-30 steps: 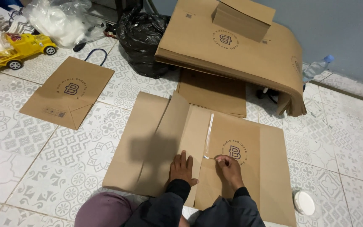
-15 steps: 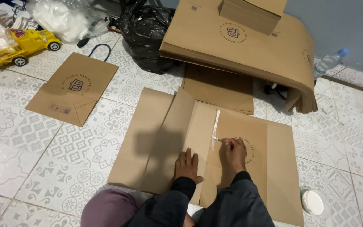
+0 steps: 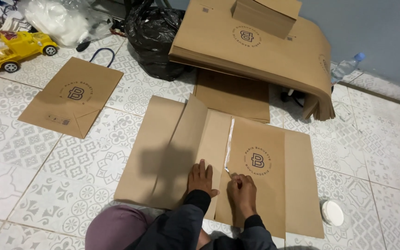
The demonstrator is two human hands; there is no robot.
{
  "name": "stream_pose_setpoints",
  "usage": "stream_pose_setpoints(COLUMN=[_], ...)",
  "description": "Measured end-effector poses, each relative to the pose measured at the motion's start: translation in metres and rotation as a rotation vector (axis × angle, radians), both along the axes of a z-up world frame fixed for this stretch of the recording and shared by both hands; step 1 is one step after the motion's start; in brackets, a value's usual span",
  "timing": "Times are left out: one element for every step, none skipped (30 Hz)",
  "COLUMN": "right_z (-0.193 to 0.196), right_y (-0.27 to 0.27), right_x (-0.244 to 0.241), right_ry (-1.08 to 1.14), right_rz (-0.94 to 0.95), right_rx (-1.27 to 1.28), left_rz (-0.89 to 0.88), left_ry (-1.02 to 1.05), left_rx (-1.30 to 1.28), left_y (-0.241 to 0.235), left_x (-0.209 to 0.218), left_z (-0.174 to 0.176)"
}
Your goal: The person sits on the floor and assembles flat paper bags by applying glue to the center seam with a small brush, then folding and pressing the sides to secure the shape. The process is repeated for multiple bags.
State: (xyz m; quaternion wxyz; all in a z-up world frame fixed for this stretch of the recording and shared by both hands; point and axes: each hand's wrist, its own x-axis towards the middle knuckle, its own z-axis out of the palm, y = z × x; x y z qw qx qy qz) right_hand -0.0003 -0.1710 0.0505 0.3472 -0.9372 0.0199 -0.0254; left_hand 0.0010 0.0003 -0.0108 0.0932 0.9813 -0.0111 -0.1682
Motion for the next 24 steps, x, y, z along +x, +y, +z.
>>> stream_pose_setpoints(right_z=[-0.007, -0.014, -0.01, -0.006, -0.002, 0.004, 0.009, 0.015, 0.009, 0.003, -0.004, -0.006, -0.007, -0.008, -0.007, -0.006, -0.006, -0.002, 0.002, 0.007, 0.006, 0.006, 0.006, 0.015], right_y=[-0.002, -0.003, 0.001, 0.005, 0.009, 0.012, 0.015, 0.018, 0.018, 0.017, 0.015, 0.015, 0.014, 0.013, 0.013, 0.013, 0.013, 0.015, 0.017, 0.019, 0.02, 0.021, 0.023, 0.026], right_x=[0.001, 0.001, 0.003, 0.005, 0.007, 0.009, 0.012, 0.014, 0.018, 0.021, 0.022, 0.017, 0.015, 0.013, 0.007, 0.002, -0.006, -0.015, -0.02, -0.026, -0.03, -0.033, -0.034, -0.033], right_ry=[-0.043, -0.085, -0.086, -0.096, -0.105, -0.105, -0.065, -0.024, -0.024, -0.05, -0.074, -0.07, -0.068, -0.067, -0.069, -0.04, -0.007, -0.005, 0.047, 0.099, 0.098, 0.093, 0.089, 0.087], right_rz=[0.001, 0.001, 0.002, -0.021, -0.044, -0.044, -0.077, -0.111, -0.112, -0.125, -0.142, -0.146, -0.134, -0.122, -0.122, -0.114, -0.107, -0.109, -0.093, -0.076, -0.078, -0.092, -0.104, -0.102], right_rx=[-0.012, -0.024, -0.024, -0.001, 0.023, 0.023, 0.051, 0.079, 0.08, 0.056, 0.032, 0.032, -0.017, -0.066, -0.065, -0.038, -0.012, -0.011, 0.016, 0.044, 0.045, 0.053, 0.062, 0.063], left_rz=[0.01, 0.02, 0.02, 0.014, 0.007, 0.008, 0.001, -0.005, -0.006, -0.019, -0.036, -0.039, -0.034, -0.029, -0.029, -0.031, -0.035, -0.036, -0.022, -0.009, -0.01, -0.037, -0.06, -0.059], left_ry=[0.003, 0.005, 0.004, -0.032, -0.068, -0.069, -0.047, -0.025, -0.024, 0.051, 0.129, 0.134, 0.124, 0.114, 0.112, 0.113, 0.117, 0.12, 0.003, -0.115, -0.116, -0.068, -0.021, -0.022], left_rx=[-0.016, -0.032, -0.032, -0.021, -0.011, -0.011, -0.011, -0.012, -0.01, -0.045, -0.081, -0.08, -0.088, -0.096, -0.096, -0.08, -0.064, -0.063, -0.055, -0.048, -0.047, -0.045, -0.043, -0.041], left_y=[0.0, 0.0, 0.0, 0.0, 0.0, 0.0, 0.001, 0.001, 0.005, 0.009, 0.012, 0.012, 0.012, 0.011, 0.011, 0.011, 0.011, 0.008, 0.004, 0.001, 0.002, 0.002, 0.004, 0.005], left_x=[0.0, -0.001, -0.001, -0.001, -0.001, -0.001, -0.002, -0.002, -0.004, -0.006, -0.011, -0.012, -0.011, -0.01, -0.01, -0.009, -0.011, -0.012, -0.01, -0.007, -0.009, -0.011, -0.012, -0.011], left_z=[0.002, 0.005, 0.001, -0.002, -0.006, -0.003, 0.001, 0.004, 0.023, 0.042, 0.06, 0.059, 0.059, 0.059, 0.061, 0.063, 0.065, 0.044, 0.023, 0.003, 0.009, 0.016, 0.022, 0.033])
